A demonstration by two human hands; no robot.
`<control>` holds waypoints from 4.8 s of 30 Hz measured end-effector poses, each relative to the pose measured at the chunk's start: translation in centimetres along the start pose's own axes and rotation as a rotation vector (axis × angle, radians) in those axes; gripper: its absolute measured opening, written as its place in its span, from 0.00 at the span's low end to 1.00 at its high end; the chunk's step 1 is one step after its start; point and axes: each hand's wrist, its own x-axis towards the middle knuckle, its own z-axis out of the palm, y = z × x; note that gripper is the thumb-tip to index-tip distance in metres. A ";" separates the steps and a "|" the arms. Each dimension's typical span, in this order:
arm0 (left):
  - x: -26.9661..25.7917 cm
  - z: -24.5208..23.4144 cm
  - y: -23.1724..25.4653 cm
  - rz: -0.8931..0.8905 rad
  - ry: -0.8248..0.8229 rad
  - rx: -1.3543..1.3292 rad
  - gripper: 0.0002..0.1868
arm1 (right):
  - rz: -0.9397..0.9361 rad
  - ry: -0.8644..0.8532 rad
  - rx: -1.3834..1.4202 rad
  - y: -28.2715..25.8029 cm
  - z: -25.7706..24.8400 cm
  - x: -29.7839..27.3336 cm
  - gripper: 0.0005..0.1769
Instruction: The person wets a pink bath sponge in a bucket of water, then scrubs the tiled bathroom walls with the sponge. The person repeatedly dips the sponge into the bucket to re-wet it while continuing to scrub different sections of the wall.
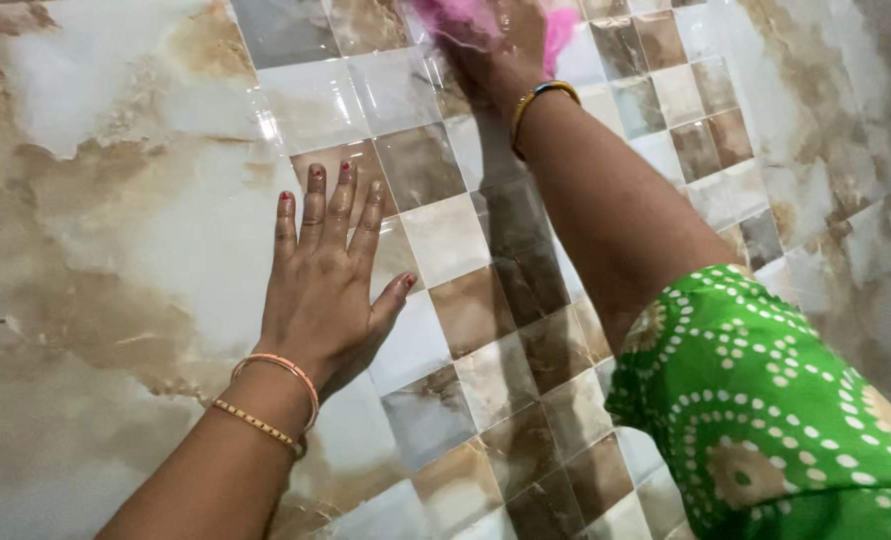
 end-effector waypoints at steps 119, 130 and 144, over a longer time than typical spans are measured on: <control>8.4 18.4 25.8 0.077 -0.077 -0.054 0.48 | -0.029 0.143 -0.557 40.7 -15.9 6.0 0.26; 8.3 18.1 25.9 0.072 -0.131 0.037 0.47 | 0.448 0.285 -0.399 44.3 -20.3 -7.5 0.35; 7.9 17.7 26.0 0.091 -0.123 0.095 0.47 | -0.265 0.110 -0.392 29.6 -15.6 -24.5 0.27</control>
